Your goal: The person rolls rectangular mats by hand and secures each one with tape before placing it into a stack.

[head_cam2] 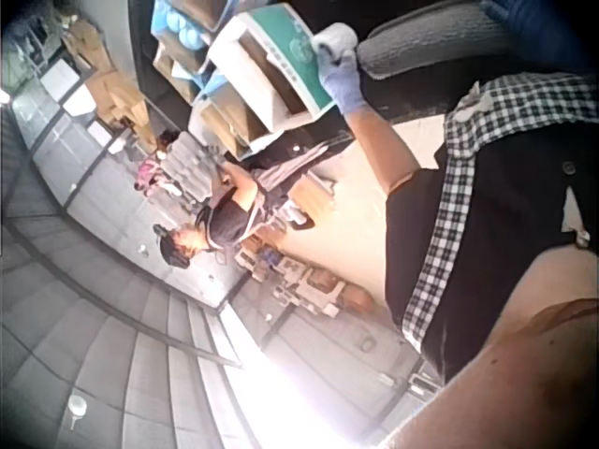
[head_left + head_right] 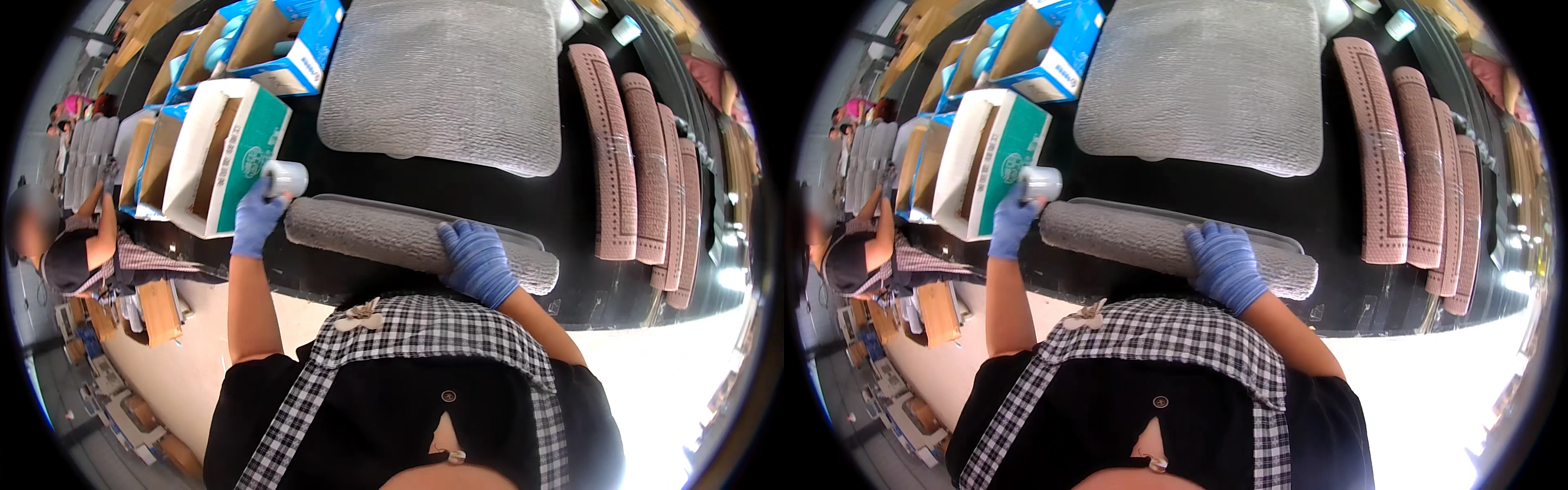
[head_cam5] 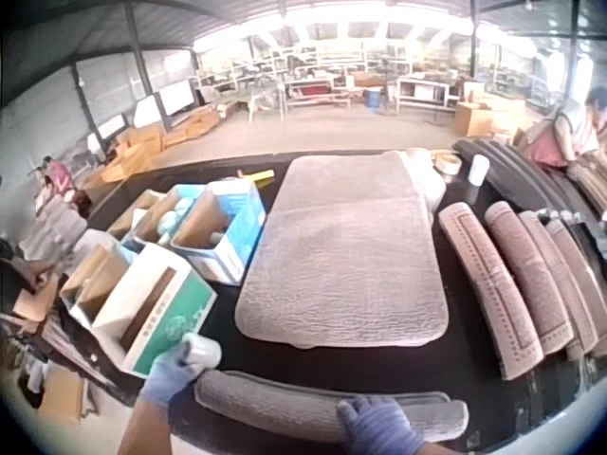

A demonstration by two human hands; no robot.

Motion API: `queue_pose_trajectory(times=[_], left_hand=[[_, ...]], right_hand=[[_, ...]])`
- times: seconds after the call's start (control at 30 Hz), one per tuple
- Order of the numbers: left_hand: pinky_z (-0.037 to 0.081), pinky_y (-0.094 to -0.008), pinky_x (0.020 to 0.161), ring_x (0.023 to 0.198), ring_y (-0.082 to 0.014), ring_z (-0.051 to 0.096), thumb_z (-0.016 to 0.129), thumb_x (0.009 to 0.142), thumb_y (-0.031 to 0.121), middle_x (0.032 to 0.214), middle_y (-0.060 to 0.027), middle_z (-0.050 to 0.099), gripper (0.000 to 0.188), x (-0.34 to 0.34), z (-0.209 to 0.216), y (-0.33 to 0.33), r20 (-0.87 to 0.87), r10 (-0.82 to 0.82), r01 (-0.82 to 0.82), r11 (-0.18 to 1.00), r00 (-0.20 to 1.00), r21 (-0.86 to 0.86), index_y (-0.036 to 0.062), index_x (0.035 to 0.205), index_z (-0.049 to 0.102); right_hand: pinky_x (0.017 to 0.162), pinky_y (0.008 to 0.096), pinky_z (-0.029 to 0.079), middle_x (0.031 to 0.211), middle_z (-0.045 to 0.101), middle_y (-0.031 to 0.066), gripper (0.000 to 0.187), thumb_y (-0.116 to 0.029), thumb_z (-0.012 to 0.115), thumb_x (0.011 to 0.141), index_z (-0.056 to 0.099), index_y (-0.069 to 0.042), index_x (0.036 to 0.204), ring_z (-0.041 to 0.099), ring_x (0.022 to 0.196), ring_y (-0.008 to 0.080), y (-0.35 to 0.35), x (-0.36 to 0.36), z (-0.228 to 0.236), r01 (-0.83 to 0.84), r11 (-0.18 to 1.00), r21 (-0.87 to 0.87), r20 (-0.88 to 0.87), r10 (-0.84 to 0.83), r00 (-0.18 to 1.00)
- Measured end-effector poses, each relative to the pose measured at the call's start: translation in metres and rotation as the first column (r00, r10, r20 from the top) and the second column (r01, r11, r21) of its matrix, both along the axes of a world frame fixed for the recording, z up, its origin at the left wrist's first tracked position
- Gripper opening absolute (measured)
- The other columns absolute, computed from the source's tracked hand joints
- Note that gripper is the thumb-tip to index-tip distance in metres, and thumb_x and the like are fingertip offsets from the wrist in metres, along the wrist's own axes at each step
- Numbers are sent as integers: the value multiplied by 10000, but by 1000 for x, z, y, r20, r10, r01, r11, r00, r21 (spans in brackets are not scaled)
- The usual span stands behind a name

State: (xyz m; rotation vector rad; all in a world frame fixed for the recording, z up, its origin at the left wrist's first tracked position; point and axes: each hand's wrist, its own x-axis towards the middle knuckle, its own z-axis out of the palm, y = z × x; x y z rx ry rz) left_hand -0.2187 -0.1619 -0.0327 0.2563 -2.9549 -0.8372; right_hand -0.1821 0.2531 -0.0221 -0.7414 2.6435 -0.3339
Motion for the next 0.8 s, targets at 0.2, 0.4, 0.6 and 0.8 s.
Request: queue_pose_trajectory(times=[0.2,0.4,0.6,0.8], left_hand=[[538,-270,817,956,-116,663,804,888,268,1114,-58,711,474,23,56,105,-30,-159,88,375,987,923,41,1271,640],[538,-350,932,1062,-198,655,867,810,396,1189,-87,661,573,39,7,194,123,-513,159,471,850,868,42,1222,681],[540,-362,928,1048,-240,645,856,796,462,1177,-110,602,582,36,-5,200,102,-538,262,557,837,788,27,1154,711],[553,-350,879,995,-210,660,845,811,471,1116,-101,627,574,33,-1,203,134,-517,209,550,845,809,17,1138,715]], right_hand=[[1038,455,441,1249,603,172,848,-428,827,717,519,-11,1389,587,1145,323,5,6,-11,35,999,-27,-88,-38,995],[1096,483,445,1372,548,213,1038,-596,830,735,417,-35,1505,544,1289,364,28,-15,1,140,895,-424,193,-62,979],[1114,416,470,1332,624,158,766,-266,908,755,572,-44,1407,582,1284,272,39,-38,6,540,428,-725,600,7,800],[840,318,598,1059,724,119,207,-93,853,798,746,-19,959,701,945,177,38,-57,-12,339,328,-882,378,59,924]])
